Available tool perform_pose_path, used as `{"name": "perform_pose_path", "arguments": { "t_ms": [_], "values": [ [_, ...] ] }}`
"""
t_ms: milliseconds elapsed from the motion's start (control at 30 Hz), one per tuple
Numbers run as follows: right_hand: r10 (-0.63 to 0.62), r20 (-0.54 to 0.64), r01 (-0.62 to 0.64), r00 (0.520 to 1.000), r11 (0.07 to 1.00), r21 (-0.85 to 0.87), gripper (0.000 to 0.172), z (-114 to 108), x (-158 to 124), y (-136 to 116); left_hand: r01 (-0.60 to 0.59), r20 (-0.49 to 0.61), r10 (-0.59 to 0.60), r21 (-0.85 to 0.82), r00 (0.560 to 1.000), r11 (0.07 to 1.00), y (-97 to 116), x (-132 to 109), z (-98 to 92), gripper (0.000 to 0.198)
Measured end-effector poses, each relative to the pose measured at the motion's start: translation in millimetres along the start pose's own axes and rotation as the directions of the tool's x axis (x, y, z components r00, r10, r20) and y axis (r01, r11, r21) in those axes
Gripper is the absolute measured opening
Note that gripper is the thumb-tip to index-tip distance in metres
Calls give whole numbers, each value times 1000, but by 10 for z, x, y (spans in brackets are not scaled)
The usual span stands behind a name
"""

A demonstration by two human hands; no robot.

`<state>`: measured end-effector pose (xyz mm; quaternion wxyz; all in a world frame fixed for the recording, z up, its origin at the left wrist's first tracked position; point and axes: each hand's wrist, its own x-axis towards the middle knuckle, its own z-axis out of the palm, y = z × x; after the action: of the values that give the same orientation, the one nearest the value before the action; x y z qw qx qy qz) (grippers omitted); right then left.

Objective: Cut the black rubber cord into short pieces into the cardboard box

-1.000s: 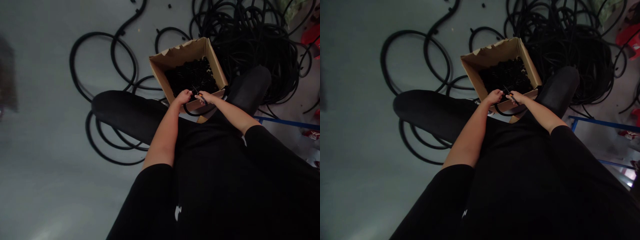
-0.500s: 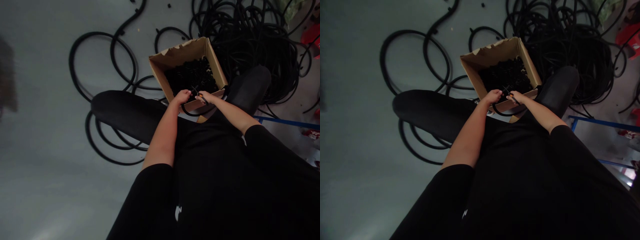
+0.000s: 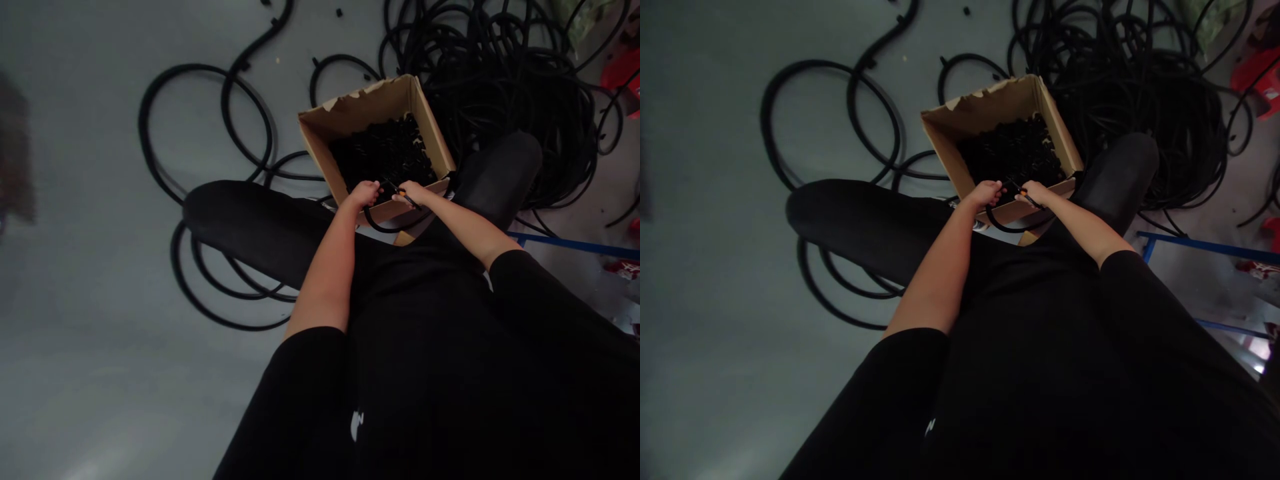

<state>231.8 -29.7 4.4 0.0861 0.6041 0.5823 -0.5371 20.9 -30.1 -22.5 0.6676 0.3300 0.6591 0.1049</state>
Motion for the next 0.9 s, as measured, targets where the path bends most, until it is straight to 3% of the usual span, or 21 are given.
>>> {"name": "perform_pose_path", "arguments": {
  "t_ms": [133, 267, 500, 633, 900],
  "values": [
    [-5, -55, 3, 998, 999, -44, 34, -9, -13, -21, -3, -24, 1, -65, 1000, 998, -7, 5, 4, 38],
    [92, -79, -78, 993, 983, 167, 38, -28, -16, -27, -24, -83, 16, -102, 996, 994, 5, -12, 26, 28],
    [111, -116, -69, 987, 946, 316, 36, -13, 25, -3, -100, -81, 106, 70, 991, 992, -46, 36, -5, 32],
    [121, -105, -83, 987, 949, 305, 40, -51, 44, 9, -121, -55, 127, 97, 990, 988, -107, 122, -24, 32],
    [125, -35, -118, 992, 980, 160, 45, -59, 46, 39, 16, -201, 11, 134, 980, 991, -193, 333, -39, 38]
  ]
}}
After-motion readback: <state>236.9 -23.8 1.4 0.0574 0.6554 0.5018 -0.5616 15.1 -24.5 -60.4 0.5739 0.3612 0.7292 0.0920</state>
